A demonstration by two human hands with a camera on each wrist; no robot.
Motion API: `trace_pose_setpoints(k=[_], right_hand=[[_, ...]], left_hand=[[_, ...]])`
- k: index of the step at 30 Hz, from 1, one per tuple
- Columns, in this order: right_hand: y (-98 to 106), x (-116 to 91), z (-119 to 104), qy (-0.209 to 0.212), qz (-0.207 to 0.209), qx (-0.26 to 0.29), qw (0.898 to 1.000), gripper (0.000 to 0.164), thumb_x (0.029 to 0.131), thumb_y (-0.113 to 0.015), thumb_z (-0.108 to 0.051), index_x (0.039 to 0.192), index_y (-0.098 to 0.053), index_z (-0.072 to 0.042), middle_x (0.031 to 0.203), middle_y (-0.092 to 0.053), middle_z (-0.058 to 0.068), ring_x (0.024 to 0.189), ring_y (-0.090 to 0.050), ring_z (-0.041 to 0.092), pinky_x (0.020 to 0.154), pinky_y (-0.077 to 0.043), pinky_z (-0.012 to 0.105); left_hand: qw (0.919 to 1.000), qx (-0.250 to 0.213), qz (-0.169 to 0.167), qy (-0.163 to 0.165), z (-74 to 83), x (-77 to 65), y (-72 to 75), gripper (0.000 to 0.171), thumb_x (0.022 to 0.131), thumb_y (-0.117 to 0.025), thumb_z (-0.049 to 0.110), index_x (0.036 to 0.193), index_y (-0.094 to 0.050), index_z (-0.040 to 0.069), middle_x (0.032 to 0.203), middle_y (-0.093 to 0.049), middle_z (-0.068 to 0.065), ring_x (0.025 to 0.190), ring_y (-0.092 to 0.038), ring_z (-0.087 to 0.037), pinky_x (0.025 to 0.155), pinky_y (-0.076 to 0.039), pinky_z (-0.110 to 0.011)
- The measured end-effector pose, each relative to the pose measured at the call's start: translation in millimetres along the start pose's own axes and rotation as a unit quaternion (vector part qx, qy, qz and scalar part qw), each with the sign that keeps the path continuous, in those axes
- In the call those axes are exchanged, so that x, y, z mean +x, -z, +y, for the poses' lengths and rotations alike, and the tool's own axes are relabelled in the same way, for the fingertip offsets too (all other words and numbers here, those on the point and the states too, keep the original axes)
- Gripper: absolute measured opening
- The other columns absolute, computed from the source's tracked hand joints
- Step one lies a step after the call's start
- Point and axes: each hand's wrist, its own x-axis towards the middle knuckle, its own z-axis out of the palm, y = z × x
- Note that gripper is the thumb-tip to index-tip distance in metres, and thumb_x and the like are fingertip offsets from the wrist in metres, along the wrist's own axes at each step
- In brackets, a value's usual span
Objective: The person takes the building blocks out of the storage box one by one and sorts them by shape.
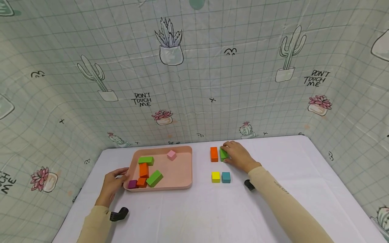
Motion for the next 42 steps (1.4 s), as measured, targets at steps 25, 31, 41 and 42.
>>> trace_pose_setpoints(k=[25, 31, 41, 42], right_hand=[[29.1, 9.3, -34.4, 0.032, 0.056, 0.029, 0.997, 0.06, 0.086, -0.089, -0.017, 0.136, -0.065, 0.006, 0.136, -0.064, 0.021, 0.128, -0.058, 0.042, 0.111, -0.045, 0.058], [38.6, 20.3, -67.9, 0.064, 0.058, 0.03, 0.996, 0.055, 0.087, -0.088, -0.016, 0.135, -0.067, 0.004, 0.135, -0.065, 0.018, 0.127, -0.059, 0.04, 0.11, -0.047, 0.054], [32.1, 38.5, -105.8, 0.121, 0.045, 0.03, 0.991, 0.055, 0.09, -0.087, -0.019, 0.136, -0.066, 0.002, 0.135, -0.066, 0.015, 0.128, -0.059, 0.037, 0.113, -0.046, 0.051], [32.4, 40.1, -109.4, 0.123, 0.043, 0.031, 0.991, 0.055, 0.09, -0.086, -0.019, 0.137, -0.066, 0.001, 0.135, -0.066, 0.014, 0.128, -0.059, 0.036, 0.113, -0.046, 0.051]], left_hand=[[0.9998, -0.003, 0.01, -0.015, -4.0, 2.4, -0.7, 0.034, 0.101, -0.062, -0.001, 0.132, -0.065, -0.013, 0.124, -0.063, -0.031, 0.079, -0.056, -0.01, 0.066, -0.048, -0.018], [0.9999, -0.003, 0.009, -0.01, -3.1, 1.3, -0.2, 0.034, 0.101, -0.062, 0.0, 0.133, -0.065, -0.013, 0.126, -0.062, -0.031, 0.081, -0.056, -0.012, 0.066, -0.047, -0.017], [0.9999, -0.006, 0.01, -0.008, -2.2, 0.5, -0.5, 0.034, 0.102, -0.063, 0.0, 0.133, -0.065, -0.012, 0.127, -0.062, -0.031, 0.082, -0.057, -0.011, 0.067, -0.048, -0.017], [0.9999, -0.005, 0.011, -0.008, -2.3, 0.6, -0.5, 0.034, 0.102, -0.063, 0.001, 0.133, -0.065, -0.012, 0.127, -0.062, -0.031, 0.082, -0.057, -0.011, 0.068, -0.048, -0.017]])
